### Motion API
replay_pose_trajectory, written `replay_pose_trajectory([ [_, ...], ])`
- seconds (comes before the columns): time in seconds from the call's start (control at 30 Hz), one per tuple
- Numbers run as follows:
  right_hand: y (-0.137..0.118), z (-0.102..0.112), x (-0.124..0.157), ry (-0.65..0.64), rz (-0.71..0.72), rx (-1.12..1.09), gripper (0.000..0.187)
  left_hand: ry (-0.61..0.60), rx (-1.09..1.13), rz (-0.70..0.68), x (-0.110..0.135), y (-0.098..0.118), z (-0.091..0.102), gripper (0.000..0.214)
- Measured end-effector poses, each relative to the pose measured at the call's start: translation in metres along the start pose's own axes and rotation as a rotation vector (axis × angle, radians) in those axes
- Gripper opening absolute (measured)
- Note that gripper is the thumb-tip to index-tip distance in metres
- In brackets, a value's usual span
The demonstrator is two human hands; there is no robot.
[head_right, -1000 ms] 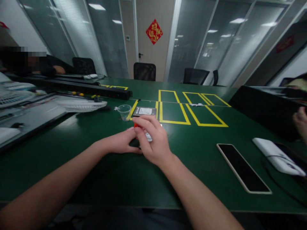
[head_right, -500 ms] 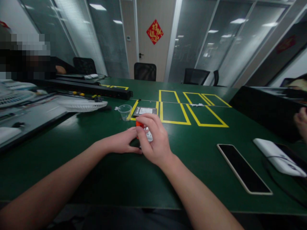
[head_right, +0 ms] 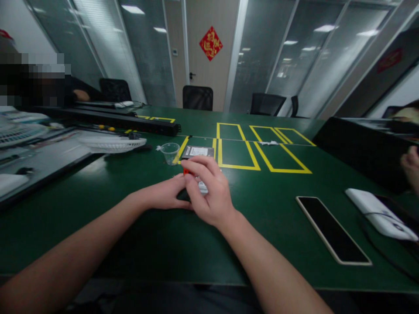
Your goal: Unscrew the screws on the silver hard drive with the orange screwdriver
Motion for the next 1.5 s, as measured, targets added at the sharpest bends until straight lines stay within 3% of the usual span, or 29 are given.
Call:
replay_pose_trajectory([
  [0.2,0.0003,0.0049,0.0009,-0.047,-0.021,0.003,0.050,-0.043,0.019,0.108,-0.0013,-0.0020,-0.0002,0.097],
  [0.8,0.0049,-0.0026,0.0014,0.020,0.019,0.025,0.033,-0.038,0.007,0.024,-0.0021,-0.0008,0.0007,0.093],
  [1.1,0.0007,0.0015,0.0019,-0.030,-0.018,0.042,0.045,-0.045,0.036,0.036,-0.0013,0.0017,0.0009,0.083],
  [1.5,0.0037,-0.0020,0.0037,-0.016,-0.036,0.005,0.037,-0.040,0.008,0.037,-0.0010,-0.0022,0.0007,0.098],
])
Point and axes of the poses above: each hand's wrist, its own x-axis away from the middle knuckle, its own z-axis out of the back of the hand, y = z × x, the point moved 1 cm from there along -x, towards the middle knuckle, and after that the axes turned 1 degree about x, right-handed, at the moved point
